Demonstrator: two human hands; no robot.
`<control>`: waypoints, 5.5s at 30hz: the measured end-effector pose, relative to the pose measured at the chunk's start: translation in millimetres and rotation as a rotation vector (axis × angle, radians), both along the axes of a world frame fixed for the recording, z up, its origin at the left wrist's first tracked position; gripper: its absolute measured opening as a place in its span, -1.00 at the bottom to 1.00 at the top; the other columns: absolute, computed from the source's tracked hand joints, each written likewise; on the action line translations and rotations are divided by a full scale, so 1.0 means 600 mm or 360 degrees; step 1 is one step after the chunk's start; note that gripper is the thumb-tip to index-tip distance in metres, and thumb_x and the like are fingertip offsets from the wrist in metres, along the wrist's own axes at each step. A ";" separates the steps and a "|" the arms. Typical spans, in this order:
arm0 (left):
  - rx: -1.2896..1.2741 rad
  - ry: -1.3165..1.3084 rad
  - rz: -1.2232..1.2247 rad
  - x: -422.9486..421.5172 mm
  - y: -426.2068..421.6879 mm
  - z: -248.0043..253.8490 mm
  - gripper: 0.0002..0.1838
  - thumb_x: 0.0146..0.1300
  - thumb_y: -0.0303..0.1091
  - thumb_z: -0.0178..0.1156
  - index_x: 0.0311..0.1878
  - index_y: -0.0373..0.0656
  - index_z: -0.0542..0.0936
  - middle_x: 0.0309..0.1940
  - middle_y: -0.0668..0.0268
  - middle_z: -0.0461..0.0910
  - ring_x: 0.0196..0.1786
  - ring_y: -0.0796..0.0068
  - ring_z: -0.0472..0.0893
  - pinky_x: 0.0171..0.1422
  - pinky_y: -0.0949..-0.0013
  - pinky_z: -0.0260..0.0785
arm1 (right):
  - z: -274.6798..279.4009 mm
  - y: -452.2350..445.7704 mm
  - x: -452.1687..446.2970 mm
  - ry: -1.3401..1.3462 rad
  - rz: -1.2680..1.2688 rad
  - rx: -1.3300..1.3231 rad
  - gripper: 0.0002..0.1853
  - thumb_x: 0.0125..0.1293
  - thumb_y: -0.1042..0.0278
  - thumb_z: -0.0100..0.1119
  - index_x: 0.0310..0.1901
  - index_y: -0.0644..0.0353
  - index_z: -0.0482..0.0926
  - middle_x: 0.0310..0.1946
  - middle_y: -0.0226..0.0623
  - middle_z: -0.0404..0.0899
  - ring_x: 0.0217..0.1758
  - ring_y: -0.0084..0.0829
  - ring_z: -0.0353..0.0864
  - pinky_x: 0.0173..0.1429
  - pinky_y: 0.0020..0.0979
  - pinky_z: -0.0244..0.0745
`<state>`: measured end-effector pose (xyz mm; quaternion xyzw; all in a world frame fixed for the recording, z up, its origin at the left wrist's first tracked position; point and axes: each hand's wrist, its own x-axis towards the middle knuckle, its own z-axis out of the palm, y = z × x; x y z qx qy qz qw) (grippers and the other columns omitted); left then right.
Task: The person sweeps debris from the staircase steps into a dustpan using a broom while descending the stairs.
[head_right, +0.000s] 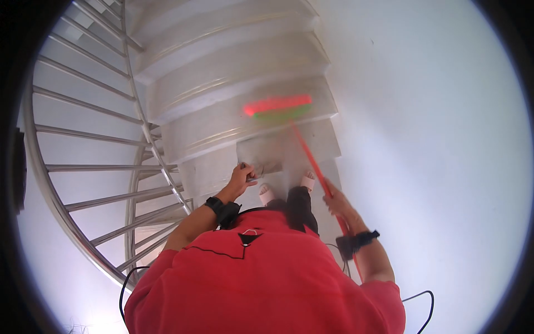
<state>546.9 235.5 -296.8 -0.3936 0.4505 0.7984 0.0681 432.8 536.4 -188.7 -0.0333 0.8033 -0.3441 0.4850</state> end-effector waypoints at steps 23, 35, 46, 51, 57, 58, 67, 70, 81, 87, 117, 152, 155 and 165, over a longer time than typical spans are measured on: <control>-0.0055 -0.0121 0.0391 0.102 -0.074 0.015 -0.82 0.00 -0.27 0.08 -0.40 -0.06 0.30 -0.57 0.41 0.35 -0.43 0.49 0.48 -0.26 0.18 0.30 | -0.152 -0.132 0.018 0.0032 0.0677 0.0083 -0.30 0.15 0.41 -0.11 0.30 -0.14 -0.16 -0.60 -0.20 0.37 -0.72 -0.42 0.37 -0.69 -0.39 0.36; 0.0017 -0.0105 0.0568 0.148 -0.083 0.002 -0.82 -0.02 -0.28 0.09 -0.40 -0.05 0.31 -0.58 0.41 0.36 -0.44 0.50 0.49 -0.29 0.21 0.31 | 0.045 -0.132 0.043 -0.0018 0.0921 0.0122 -0.33 0.10 0.46 -0.15 0.28 -0.16 -0.02 -0.53 -0.27 0.40 -0.64 -0.48 0.36 -0.56 -0.44 0.38; 0.0027 -0.0087 0.0768 0.190 -0.081 0.002 -0.81 -0.01 -0.28 0.10 -0.40 -0.06 0.29 -0.61 0.42 0.36 -0.49 0.52 0.49 -0.36 0.26 0.31 | -0.068 -0.211 0.050 -0.0050 0.0998 0.0196 -0.28 0.08 0.49 -0.13 0.29 -0.15 -0.09 -0.57 -0.18 0.43 -0.70 -0.40 0.40 -0.61 -0.40 0.41; 0.0001 -0.0077 0.0810 0.216 -0.083 -0.001 -0.80 0.01 -0.25 0.11 -0.42 -0.05 0.29 -0.61 0.43 0.36 -0.53 0.52 0.50 -0.46 0.35 0.28 | -0.032 -0.173 0.056 0.0105 0.1363 -0.0160 -0.31 0.06 0.49 -0.13 0.28 -0.09 -0.03 -0.45 -0.02 0.50 -0.58 -0.28 0.50 -0.42 -0.32 0.46; -0.0100 -0.0133 0.0914 0.257 -0.063 0.021 -0.83 0.05 -0.30 0.10 -0.42 -0.09 0.32 -0.61 0.39 0.35 -0.53 0.48 0.50 -0.46 0.41 0.34 | -0.025 -0.321 0.030 0.0457 0.1691 -0.0049 -0.32 0.08 0.44 -0.15 0.28 -0.15 -0.06 -0.23 0.25 0.42 -0.20 0.16 0.44 -0.07 -0.11 0.35; -0.0125 -0.0151 0.0923 0.265 -0.057 0.024 -0.83 0.05 -0.30 0.10 -0.43 -0.11 0.31 -0.61 0.39 0.35 -0.53 0.48 0.50 -0.47 0.42 0.34 | -0.038 -0.352 0.020 0.0473 0.1774 -0.0062 -0.33 0.08 0.45 -0.16 0.28 -0.14 -0.06 -0.23 0.24 0.43 -0.20 0.14 0.44 -0.06 -0.10 0.34; -0.0098 -0.0157 0.1263 0.340 -0.010 0.055 -0.79 0.08 -0.31 0.12 -0.48 -0.17 0.31 -0.65 0.36 0.33 -0.61 0.53 0.46 -0.58 0.52 0.32 | -0.132 -0.607 0.025 0.0821 0.2193 -0.0322 -0.40 0.18 0.38 -0.19 0.27 -0.19 -0.04 -0.20 0.16 0.44 -0.23 -0.02 0.50 -0.13 -0.17 0.38; -0.0066 -0.0191 0.1342 0.355 0.007 0.056 -0.79 0.09 -0.31 0.11 -0.48 -0.17 0.31 -0.66 0.35 0.33 -0.61 0.53 0.45 -0.52 0.49 0.37 | -0.111 -0.675 0.059 0.0678 0.2119 -0.0176 -0.44 0.16 0.37 -0.28 0.25 -0.20 0.03 -0.19 0.09 0.46 -0.17 -0.03 0.48 -0.12 -0.16 0.38; -0.0039 -0.0364 0.1160 0.351 0.019 0.045 -0.79 0.12 -0.26 0.12 -0.46 -0.12 0.32 -0.66 0.38 0.34 -0.57 0.50 0.49 -0.51 0.47 0.39 | -0.171 -0.525 -0.033 0.0194 0.1413 -0.0148 -0.54 0.24 0.21 -0.23 0.21 -0.24 0.16 -0.39 -0.07 0.51 -0.51 -0.28 0.48 -0.43 -0.31 0.38; -0.0077 -0.0409 0.1068 0.297 0.030 0.064 -0.80 0.10 -0.27 0.11 -0.47 -0.13 0.32 -0.66 0.37 0.34 -0.60 0.51 0.46 -0.51 0.42 0.41 | -0.174 -0.253 -0.129 -0.0007 0.0851 -0.0111 -0.50 0.24 0.26 -0.15 0.24 -0.27 0.11 -0.72 -0.41 0.21 -0.81 -0.56 0.20 -0.75 -0.51 0.21; -0.0166 -0.0170 0.0276 0.017 0.152 0.002 -0.80 0.15 -0.27 0.07 -0.48 -0.12 0.31 -0.70 0.37 0.33 -0.62 0.48 0.45 -0.46 0.29 0.47 | -0.062 0.242 -0.088 -0.0206 -0.0259 0.0090 -0.49 0.27 0.26 -0.17 0.26 -0.25 0.05 -0.73 -0.47 0.21 -0.76 -0.62 0.20 -0.72 -0.53 0.23; -0.0370 -0.1272 0.2526 -0.010 0.325 0.014 -0.66 0.18 -0.03 0.02 -0.55 -0.04 0.30 -0.76 0.52 0.16 -0.73 0.70 0.17 -0.58 0.54 0.22 | -0.270 -0.294 -0.516 -0.0159 0.2131 -0.0279 -0.42 0.19 0.33 -0.13 0.27 -0.10 0.01 -0.24 -0.04 0.47 -0.25 -0.17 0.50 -0.15 -0.31 0.39; -0.0268 -0.1282 0.2653 -0.022 0.288 0.016 -0.67 0.18 -0.04 0.03 -0.54 -0.03 0.29 -0.77 0.53 0.15 -0.73 0.69 0.17 -0.59 0.55 0.20 | -0.255 -0.360 -0.538 -0.0214 0.2246 -0.0268 -0.41 0.17 0.31 -0.12 0.27 -0.07 0.02 -0.05 0.11 0.38 -0.01 -0.02 0.40 0.06 -0.27 0.29; 0.0131 -0.1233 0.2824 0.122 0.223 -0.064 -0.64 0.11 0.05 0.03 -0.57 0.01 0.28 -0.81 0.51 0.10 -0.75 0.61 0.15 -0.59 0.40 0.17 | -0.276 -0.417 -0.417 0.0108 0.2631 -0.0228 -0.44 0.19 0.28 -0.15 0.26 -0.04 0.03 -0.11 0.16 0.39 -0.06 0.08 0.40 0.03 -0.17 0.31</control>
